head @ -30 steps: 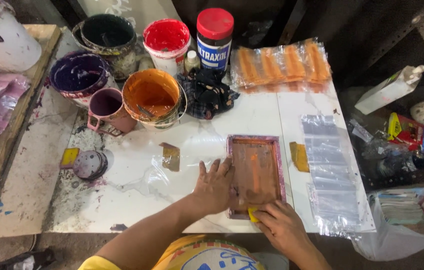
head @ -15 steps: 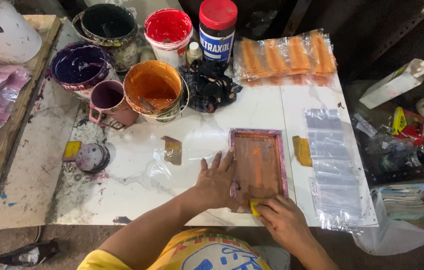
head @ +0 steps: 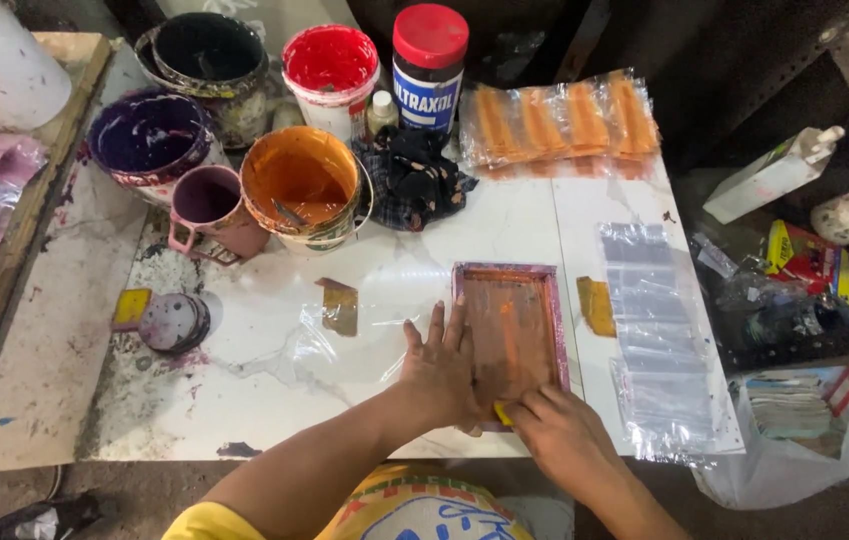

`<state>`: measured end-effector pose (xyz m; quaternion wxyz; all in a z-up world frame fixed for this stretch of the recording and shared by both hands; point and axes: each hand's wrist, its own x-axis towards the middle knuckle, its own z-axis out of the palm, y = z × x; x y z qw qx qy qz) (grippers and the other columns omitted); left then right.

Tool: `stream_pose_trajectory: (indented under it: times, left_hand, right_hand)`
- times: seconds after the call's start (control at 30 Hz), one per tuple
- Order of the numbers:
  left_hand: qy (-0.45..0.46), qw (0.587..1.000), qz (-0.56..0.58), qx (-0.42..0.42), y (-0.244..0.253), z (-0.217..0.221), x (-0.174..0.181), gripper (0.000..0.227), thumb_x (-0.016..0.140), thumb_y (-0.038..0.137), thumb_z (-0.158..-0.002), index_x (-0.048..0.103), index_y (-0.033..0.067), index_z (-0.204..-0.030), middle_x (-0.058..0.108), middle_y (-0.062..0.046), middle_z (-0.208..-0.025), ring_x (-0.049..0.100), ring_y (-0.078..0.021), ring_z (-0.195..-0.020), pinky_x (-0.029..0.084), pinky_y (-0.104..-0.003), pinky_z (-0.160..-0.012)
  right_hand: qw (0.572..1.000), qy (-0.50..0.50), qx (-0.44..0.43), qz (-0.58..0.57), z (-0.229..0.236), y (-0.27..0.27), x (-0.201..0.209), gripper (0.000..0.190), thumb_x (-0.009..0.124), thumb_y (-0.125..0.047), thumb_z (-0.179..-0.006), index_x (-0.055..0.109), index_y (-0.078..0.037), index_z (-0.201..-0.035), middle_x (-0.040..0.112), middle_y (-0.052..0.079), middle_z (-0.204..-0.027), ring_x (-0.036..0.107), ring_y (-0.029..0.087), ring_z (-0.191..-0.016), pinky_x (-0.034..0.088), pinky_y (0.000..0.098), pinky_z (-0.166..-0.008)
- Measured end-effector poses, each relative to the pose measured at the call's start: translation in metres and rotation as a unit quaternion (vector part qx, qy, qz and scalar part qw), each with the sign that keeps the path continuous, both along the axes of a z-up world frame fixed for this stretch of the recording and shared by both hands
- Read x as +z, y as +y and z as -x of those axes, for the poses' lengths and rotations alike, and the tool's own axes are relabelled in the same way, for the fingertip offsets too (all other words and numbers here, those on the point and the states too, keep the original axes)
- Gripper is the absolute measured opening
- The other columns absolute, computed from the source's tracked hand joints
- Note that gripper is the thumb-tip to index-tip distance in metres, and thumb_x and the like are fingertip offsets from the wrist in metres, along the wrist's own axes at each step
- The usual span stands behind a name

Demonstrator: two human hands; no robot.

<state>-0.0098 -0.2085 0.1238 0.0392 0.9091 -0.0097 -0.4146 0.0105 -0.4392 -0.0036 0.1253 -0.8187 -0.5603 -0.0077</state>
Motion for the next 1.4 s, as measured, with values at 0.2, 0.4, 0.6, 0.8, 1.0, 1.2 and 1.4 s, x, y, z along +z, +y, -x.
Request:
stream_pose_trajectory:
  times: [0.2,0.4,0.6,0.8,1.0,1.2,1.4]
  left_hand:
    - [0.005,1.0,-0.009,-0.021,0.001,-0.001,-0.006,0.134,0.073,0.069,-0.08,-0.009,0.004,-0.163,-0.032,-0.022,-0.167,-0.021,-0.0443,-0.155,0.01,-0.067,-0.12]
    - [0.003,1.0,-0.005,-0.025,0.003,-0.001,-0.011,0.133,0.074,0.069,-0.079,-0.007,0.006,-0.164,-0.036,-0.022,-0.166,-0.026,-0.0452,-0.154,0.011,-0.067,-0.12]
    - [0.012,1.0,-0.002,-0.024,0.003,-0.002,-0.009,0.133,0.076,0.067,-0.08,-0.008,0.0063,-0.163,-0.032,-0.022,-0.167,-0.015,-0.046,-0.155,0.014,-0.068,-0.12]
    - [-0.08,0.996,0.024,-0.04,0.005,0.004,-0.012,0.123,0.083,0.058,-0.071,0.02,-0.0023,-0.158,0.004,-0.035,-0.166,0.017,-0.0503,-0.152,0.03,-0.072,-0.11]
    - [-0.082,0.996,0.025,-0.035,0.005,0.006,-0.016,0.126,0.083,0.056,-0.068,0.017,-0.0018,-0.158,0.001,-0.034,-0.166,0.016,-0.0496,-0.152,0.028,-0.074,-0.11]
    - [-0.105,0.994,0.024,-0.028,0.005,0.007,-0.021,0.127,0.084,0.06,-0.066,0.021,-0.0014,-0.158,0.005,-0.031,-0.167,0.018,-0.0484,-0.152,0.027,-0.073,-0.11]
    - [-0.085,0.996,0.026,-0.019,0.005,0.007,-0.015,0.125,0.082,0.059,-0.069,0.019,-0.001,-0.158,0.0,-0.032,-0.167,0.015,-0.0487,-0.153,0.024,-0.074,-0.111]
  right_hand:
    - [1.0,0.006,-0.001,0.031,-0.009,0.004,0.002,0.032,0.06,0.001,-0.085,0.071,-0.007,-0.114,0.069,0.009,-0.102,0.06,0.029,-0.092,0.052,0.0422,-0.072]
    - [0.995,0.052,-0.051,0.073,-0.028,0.012,0.009,0.016,0.067,-0.005,-0.088,0.074,-0.007,-0.102,0.073,0.005,-0.098,0.066,0.024,-0.091,0.06,0.0384,-0.07]
    - [0.979,0.14,-0.115,0.099,-0.03,0.019,0.032,0.009,0.068,-0.02,-0.094,0.075,-0.014,-0.094,0.075,-0.001,-0.093,0.07,0.018,-0.091,0.059,0.0386,-0.089]
    - [0.97,0.128,-0.204,0.028,-0.039,0.027,0.054,0.007,0.069,-0.022,-0.091,0.074,-0.017,-0.091,0.07,0.004,-0.083,0.069,0.03,-0.087,0.055,0.0393,-0.078]
    - [0.956,0.14,-0.258,-0.017,-0.064,0.029,0.064,0.009,0.071,-0.026,-0.09,0.074,-0.02,-0.095,0.072,0.005,-0.084,0.071,0.03,-0.091,0.057,0.0404,-0.08]
    - [0.973,-0.032,-0.218,-0.07,-0.103,0.037,0.011,0.01,0.07,-0.029,-0.091,0.072,-0.02,-0.096,0.065,0.005,-0.082,0.069,0.032,-0.085,0.056,0.044,-0.076]
    - [0.978,-0.096,-0.131,-0.135,-0.143,0.061,-0.027,0.005,0.071,-0.021,-0.09,0.072,-0.02,-0.095,0.063,0.001,-0.084,0.067,0.03,-0.085,0.054,0.039,-0.075]
